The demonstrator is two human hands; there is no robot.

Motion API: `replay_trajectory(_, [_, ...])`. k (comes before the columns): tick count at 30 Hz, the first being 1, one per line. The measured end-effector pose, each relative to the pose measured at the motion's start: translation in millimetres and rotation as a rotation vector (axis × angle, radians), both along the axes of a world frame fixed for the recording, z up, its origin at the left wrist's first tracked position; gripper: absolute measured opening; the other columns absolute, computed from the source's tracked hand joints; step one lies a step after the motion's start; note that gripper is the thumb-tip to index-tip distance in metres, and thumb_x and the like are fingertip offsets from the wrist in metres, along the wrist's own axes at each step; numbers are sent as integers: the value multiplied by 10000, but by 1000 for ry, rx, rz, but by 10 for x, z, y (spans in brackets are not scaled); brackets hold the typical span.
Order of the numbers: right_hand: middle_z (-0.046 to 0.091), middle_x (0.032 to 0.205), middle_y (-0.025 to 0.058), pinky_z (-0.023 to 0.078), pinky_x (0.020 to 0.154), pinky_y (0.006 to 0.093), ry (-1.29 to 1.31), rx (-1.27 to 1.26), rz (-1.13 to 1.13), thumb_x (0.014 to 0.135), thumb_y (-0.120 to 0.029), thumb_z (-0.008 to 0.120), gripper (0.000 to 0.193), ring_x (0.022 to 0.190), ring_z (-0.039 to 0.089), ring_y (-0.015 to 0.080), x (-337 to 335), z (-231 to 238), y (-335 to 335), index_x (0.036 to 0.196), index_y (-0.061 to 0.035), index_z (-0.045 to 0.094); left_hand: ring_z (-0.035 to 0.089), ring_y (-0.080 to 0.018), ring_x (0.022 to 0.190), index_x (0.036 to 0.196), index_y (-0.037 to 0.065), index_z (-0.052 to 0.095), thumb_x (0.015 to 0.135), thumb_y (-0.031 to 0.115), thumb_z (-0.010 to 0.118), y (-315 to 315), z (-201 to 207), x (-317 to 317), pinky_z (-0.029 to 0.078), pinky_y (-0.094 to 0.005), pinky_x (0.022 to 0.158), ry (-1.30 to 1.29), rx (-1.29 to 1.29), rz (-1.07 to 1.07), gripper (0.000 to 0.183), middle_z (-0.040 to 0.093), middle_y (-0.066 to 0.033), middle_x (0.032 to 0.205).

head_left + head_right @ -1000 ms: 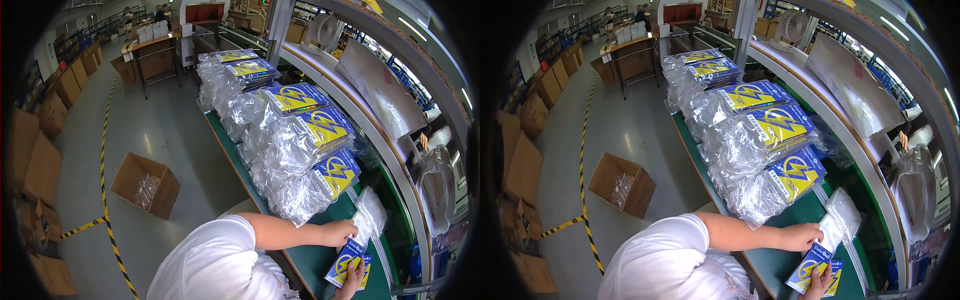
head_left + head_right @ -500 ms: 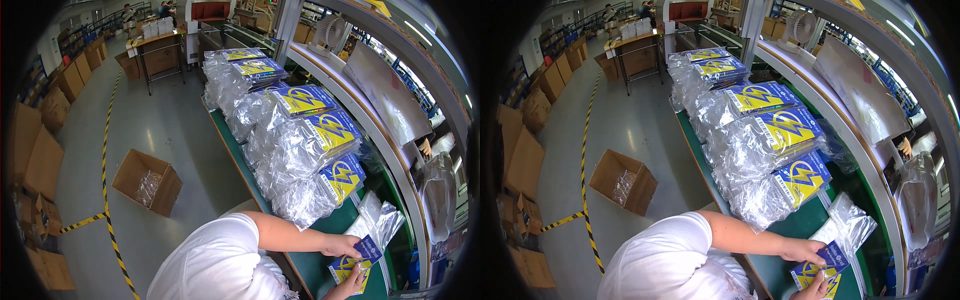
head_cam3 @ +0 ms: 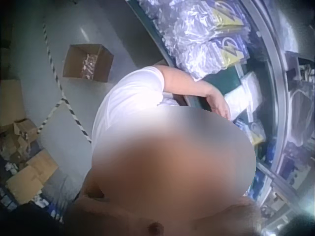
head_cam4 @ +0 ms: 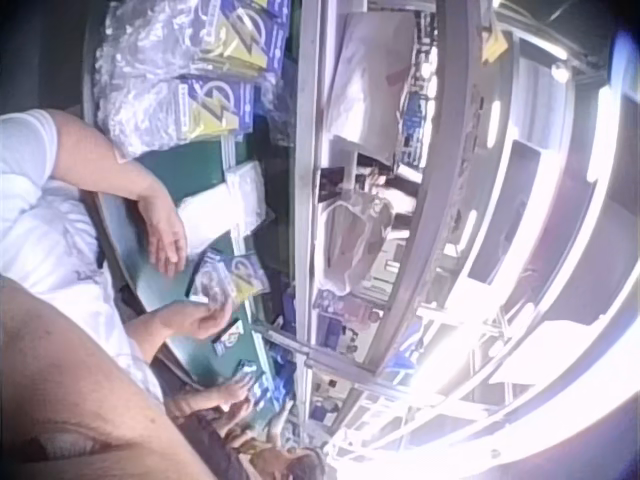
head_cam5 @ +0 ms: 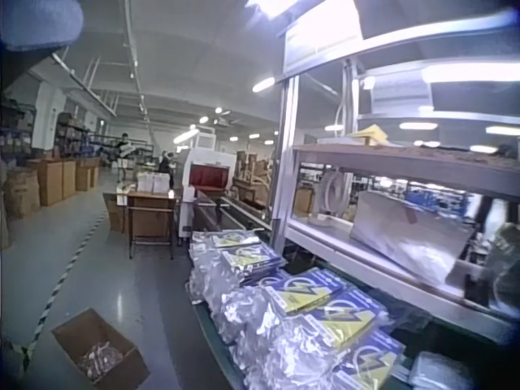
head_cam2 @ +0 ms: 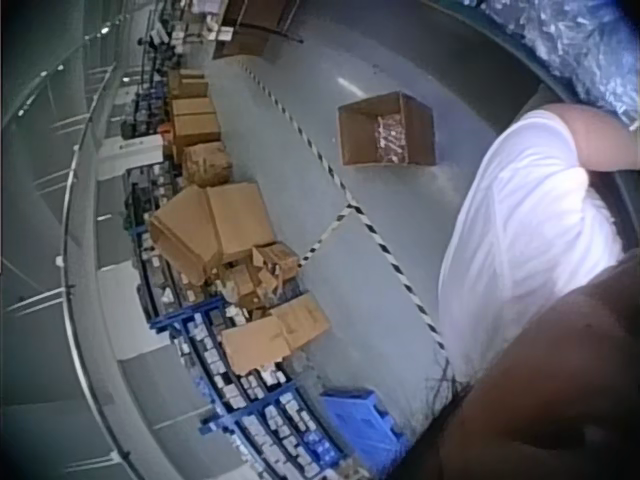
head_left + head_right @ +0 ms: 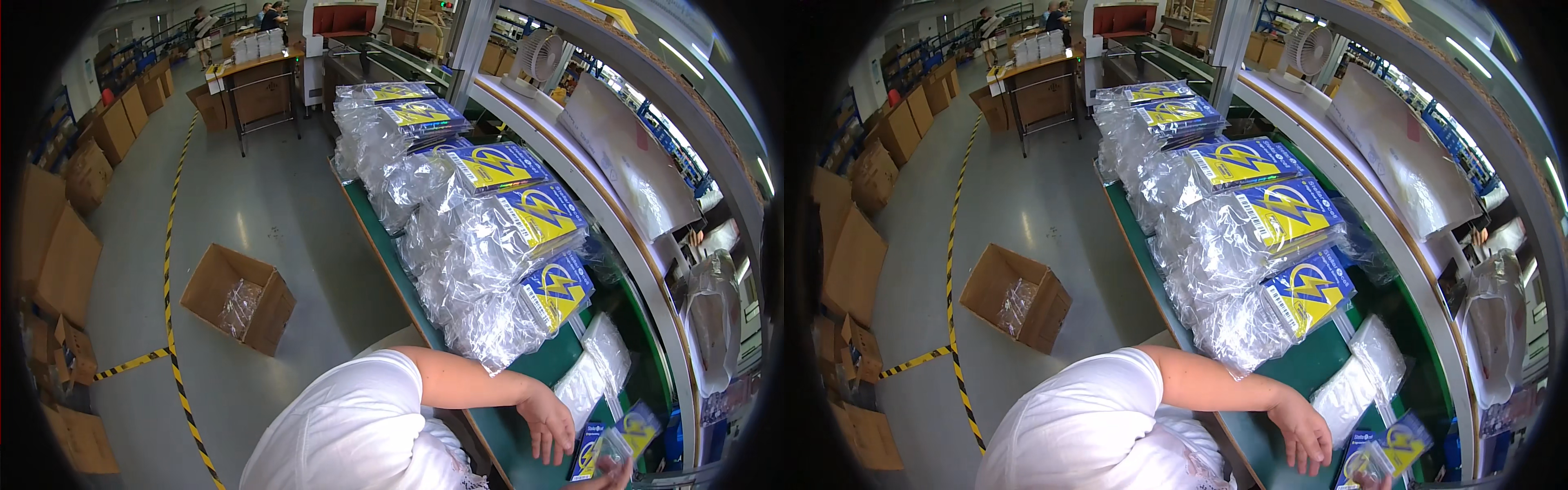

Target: The person places small blue and yellow boxes into clear plastic bags on a green conveyor belt. They then move the filled bags to a stack on the left side of the belt. The person repeats this process continuously throughout the clip.

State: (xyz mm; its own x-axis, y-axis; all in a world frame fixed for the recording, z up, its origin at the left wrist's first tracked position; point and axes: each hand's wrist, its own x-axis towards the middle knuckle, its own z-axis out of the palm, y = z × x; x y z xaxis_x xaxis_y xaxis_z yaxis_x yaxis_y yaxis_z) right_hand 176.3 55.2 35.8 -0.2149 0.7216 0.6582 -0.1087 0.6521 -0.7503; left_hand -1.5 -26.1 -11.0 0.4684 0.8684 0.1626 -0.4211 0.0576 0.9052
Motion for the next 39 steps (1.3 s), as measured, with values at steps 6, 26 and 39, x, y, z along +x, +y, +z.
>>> replay_trajectory(6, [611, 1031, 145, 477, 765, 314, -188, 83, 225, 867, -32, 568, 181, 899, 581, 203, 142, -8, -16, 1037, 16, 603, 535, -249, 1050, 1274, 99, 426, 884, 456, 561, 91, -25, 133, 449, -390, 887, -255, -94, 204, 546, 476, -108, 1240])
replay_trajectory(26, [590, 770, 71, 468, 621, 229, -330, -98, 585, 825, -65, 598, 278, 685, 568, 119, 142, -232, -45, 1080, 42, 574, 403, -364, 1249, 1210, 17, 513, 780, 34, 536, -1166, 952, -354, 343, -454, 1021, 1634, 532, 1640, 431, 467, -189, 1286])
replay_trajectory(39, [620, 818, 100, 461, 679, 289, -426, 195, 204, 798, -109, 661, 194, 719, 584, 200, 52, -101, 535, 954, 3, 631, 361, -403, 1271, 1192, -59, 518, 838, 204, 592, -942, 1035, -459, 291, -448, 1057, 2102, 138, 1639, 448, 436, -277, 1301])
